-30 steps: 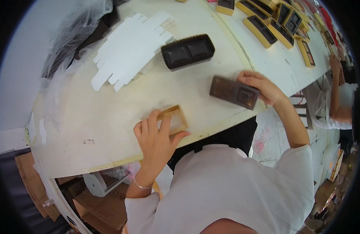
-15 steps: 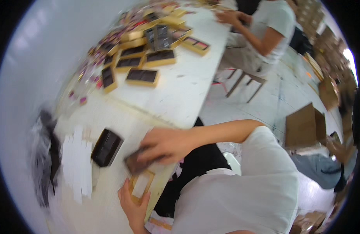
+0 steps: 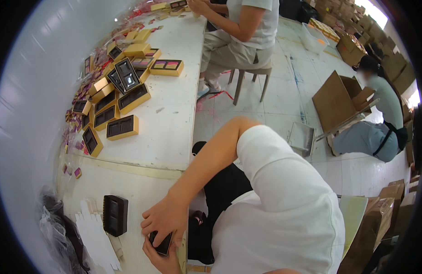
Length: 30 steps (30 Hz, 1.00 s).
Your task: The person assembles small rectangular boxes by folding flat cardboard pieces and inserting black plastic trays into them. The person repeatedly picks up a flat piece, folds it into a box shape, and places a tray inside, then sets the completed unit aside.
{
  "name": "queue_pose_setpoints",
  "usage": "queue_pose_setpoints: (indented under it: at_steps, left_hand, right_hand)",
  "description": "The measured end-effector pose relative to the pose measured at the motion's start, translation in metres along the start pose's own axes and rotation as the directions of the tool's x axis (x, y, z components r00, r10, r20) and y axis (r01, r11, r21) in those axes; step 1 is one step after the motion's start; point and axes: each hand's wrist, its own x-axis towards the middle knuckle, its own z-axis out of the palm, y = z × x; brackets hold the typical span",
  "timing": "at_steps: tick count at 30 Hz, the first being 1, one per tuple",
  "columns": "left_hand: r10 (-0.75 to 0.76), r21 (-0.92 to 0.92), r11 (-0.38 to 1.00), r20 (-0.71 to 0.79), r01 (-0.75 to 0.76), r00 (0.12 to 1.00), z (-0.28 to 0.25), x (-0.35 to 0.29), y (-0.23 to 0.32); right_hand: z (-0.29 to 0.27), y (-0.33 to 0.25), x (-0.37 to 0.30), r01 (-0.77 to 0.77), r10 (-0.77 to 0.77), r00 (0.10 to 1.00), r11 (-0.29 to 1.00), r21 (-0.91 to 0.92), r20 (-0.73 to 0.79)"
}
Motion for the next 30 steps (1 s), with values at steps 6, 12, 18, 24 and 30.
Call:
queue_pose_setpoints:
  at_steps: [6,12,18,24,30]
  left_hand:
    - [-0.067,-0.002,0.998,0.083,0.067,0.994,-0.009,0.0,-0.009]
    - [0.026,-0.02,1.0,0.171,-0.023,0.985,-0.019,0.006,0.0]
    - [0.011,-0.13,0.991,0.188,0.014,0.982,-0.024,0.007,-0.011]
    - [0.047,-0.076,0.996,0.143,-0.036,0.989,-0.018,0.002,-0.013]
    - [0.037,-0.056,0.998,0.141,-0.029,0.989,-0.019,0.001,-0.015]
  right_hand:
    - [-0.043,0.016,-0.001,-0.002,0.001,0.845,1.0,0.001,0.534]
    - [-0.063,-0.019,0.006,0.124,-0.019,0.817,0.982,-0.143,0.577]
    - [-0.052,-0.001,0.002,0.329,-0.218,0.861,0.928,-0.177,0.459]
    - [-0.038,-0.019,-0.019,0.016,0.019,0.889,0.997,-0.072,0.457]
    - [-0.042,-0.031,-0.008,-0.256,0.23,0.843,0.967,-0.014,0.486]
